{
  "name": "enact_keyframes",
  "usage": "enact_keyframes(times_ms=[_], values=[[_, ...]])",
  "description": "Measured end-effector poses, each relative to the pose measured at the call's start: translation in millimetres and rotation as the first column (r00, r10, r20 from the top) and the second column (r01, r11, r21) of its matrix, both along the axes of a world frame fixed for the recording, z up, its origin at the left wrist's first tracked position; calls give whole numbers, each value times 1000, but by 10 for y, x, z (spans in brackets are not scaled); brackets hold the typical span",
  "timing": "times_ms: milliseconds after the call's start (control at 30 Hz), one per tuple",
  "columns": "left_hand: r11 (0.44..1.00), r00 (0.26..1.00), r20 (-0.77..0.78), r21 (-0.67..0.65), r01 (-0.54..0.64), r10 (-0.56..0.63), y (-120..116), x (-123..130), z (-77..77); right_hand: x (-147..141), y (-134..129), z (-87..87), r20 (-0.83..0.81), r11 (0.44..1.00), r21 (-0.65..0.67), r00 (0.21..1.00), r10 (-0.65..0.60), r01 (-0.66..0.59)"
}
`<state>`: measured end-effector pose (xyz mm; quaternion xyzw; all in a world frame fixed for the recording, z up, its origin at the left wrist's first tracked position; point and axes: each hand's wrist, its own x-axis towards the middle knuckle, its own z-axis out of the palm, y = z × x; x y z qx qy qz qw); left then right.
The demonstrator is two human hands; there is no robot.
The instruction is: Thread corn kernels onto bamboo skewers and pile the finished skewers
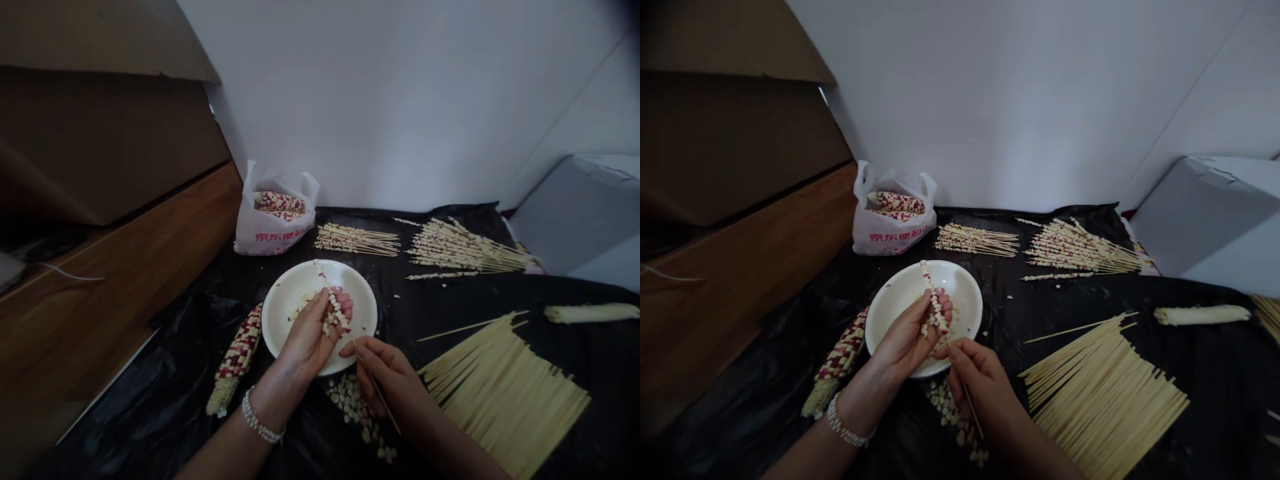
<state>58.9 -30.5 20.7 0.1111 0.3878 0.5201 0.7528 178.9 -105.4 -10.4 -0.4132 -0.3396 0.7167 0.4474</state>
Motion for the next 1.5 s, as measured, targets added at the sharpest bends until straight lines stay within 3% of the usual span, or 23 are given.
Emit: enact_keyframes(times_ms=[133,200,333,533,700,900,1100,1267,1367,1500], values=[[996,994,67,3,-90,90,115,-46,55,-14,-41,32,52,991,-35,990,129,-128],[996,991,107,-39,-82,85,82,-28,68,-45,-70,52,104,988,-32,983,151,-148],[997,998,69,-71,12,-7,-85,57,44,-108,-111,75,171,993,-5,979,115,-116],[1000,999,-37,9,-22,22,-233,122,-17,-152,-131,36,237,993,109,971,26,-53],[999,995,-95,31,15,-12,-328,175,-47,-140,-80,19,204,994,113,979,-16,-7],[994,996,28,-69,86,-85,-159,129,-15,-92,-69,75,202,994,109,979,6,-28],[996,994,83,-58,-64,69,74,-42,87,-149,-179,1,181,984,66,972,153,-167],[990,989,33,-3,-144,144,6,5,53,-204,-237,-84,171,982,90,974,148,-165],[991,991,-3,21,-130,131,-84,88,10,-225,-236,-136,178,985,103,977,115,-135],[995,996,34,-53,-82,84,-120,124,-12,-221,-209,-159,146,992,94,987,67,-82]])
